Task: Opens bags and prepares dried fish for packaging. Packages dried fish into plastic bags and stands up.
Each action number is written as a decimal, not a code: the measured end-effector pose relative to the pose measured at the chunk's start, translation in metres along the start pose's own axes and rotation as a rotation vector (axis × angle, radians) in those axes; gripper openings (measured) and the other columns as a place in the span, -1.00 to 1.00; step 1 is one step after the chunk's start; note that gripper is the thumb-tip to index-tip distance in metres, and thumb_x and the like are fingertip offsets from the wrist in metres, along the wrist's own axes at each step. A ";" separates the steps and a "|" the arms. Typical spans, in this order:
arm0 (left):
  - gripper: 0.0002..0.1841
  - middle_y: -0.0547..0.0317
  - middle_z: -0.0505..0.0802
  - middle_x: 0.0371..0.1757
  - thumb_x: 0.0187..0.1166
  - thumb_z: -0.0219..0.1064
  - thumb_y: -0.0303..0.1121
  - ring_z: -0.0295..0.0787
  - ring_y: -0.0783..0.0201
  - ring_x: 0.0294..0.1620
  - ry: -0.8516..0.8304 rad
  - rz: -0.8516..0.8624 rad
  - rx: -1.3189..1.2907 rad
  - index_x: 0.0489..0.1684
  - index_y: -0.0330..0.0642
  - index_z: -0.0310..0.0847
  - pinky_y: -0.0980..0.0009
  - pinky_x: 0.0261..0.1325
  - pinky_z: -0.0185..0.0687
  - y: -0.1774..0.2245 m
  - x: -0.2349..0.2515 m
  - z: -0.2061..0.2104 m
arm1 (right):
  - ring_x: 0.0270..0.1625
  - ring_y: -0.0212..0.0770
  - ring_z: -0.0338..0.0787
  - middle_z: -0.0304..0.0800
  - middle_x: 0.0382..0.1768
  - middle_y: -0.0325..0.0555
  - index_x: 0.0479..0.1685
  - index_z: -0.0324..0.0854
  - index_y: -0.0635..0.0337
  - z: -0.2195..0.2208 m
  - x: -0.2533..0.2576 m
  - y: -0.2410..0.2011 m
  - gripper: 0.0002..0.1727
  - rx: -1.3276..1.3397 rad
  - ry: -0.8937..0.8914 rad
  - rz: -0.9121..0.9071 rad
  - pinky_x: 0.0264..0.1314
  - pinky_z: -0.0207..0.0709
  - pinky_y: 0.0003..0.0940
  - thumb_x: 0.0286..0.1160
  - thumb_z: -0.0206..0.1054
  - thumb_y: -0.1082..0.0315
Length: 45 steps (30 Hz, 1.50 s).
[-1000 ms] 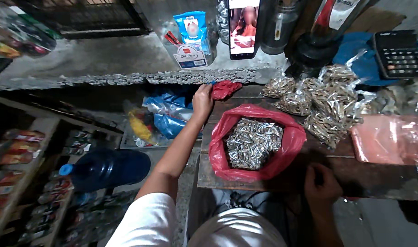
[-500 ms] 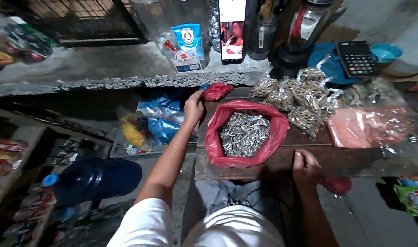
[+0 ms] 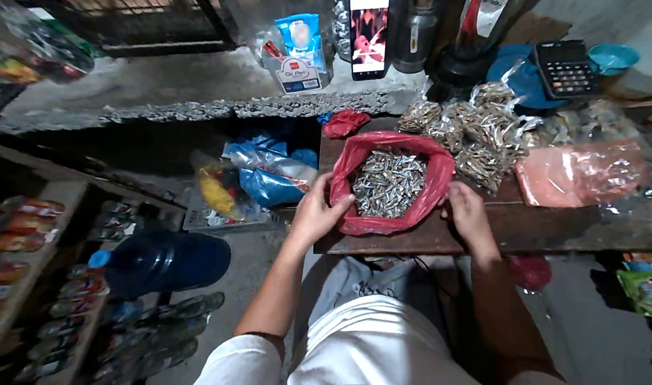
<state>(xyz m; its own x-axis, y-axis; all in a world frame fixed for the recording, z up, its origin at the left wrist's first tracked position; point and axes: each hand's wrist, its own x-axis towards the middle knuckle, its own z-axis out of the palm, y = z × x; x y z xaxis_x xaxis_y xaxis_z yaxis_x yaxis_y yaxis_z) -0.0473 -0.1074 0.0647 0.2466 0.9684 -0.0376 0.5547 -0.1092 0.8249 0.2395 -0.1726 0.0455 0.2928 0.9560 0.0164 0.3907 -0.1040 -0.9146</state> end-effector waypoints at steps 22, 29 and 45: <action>-0.76 0.33 0.84 -0.37 0.88 -0.07 -0.33 0.77 0.51 -0.48 0.056 -0.125 -1.013 -0.03 -0.06 0.56 0.58 -0.40 0.74 0.005 0.010 -0.002 | -0.42 -0.67 0.72 0.76 -0.50 -0.58 -0.37 0.67 -0.06 -0.005 0.004 -0.055 -0.70 0.404 0.011 -0.209 -0.29 0.66 -0.63 0.56 0.05 0.45; -0.73 0.32 0.86 -0.35 0.84 -0.14 -0.41 0.81 0.50 -0.41 -0.074 -0.183 -0.894 0.12 -0.17 0.52 0.56 -0.31 0.77 -0.016 -0.009 0.007 | -0.57 -0.63 0.63 0.63 -0.58 -0.53 -0.21 0.56 0.11 -0.004 -0.004 -0.016 -0.74 0.234 -0.017 -0.085 -0.41 0.63 -0.63 0.77 -0.02 0.28; -0.52 0.03 0.92 -0.11 0.86 -0.24 -0.26 0.92 0.22 -0.06 -0.117 -0.165 -1.812 -0.04 -0.12 0.72 0.35 0.03 0.84 -0.020 -0.004 0.029 | 0.06 -0.26 0.91 0.91 0.02 -0.18 0.16 0.63 -0.07 0.016 -0.003 -0.014 -0.63 1.370 -0.123 0.065 0.11 0.82 -0.28 0.87 -0.15 0.21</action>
<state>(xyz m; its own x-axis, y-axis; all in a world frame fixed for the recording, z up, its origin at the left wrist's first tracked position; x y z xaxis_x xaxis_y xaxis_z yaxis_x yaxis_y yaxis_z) -0.0363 -0.1159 0.0319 0.3772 0.9152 -0.1419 -0.8532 0.4030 0.3310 0.2195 -0.1701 0.0519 0.1705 0.9853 -0.0112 -0.8061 0.1330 -0.5767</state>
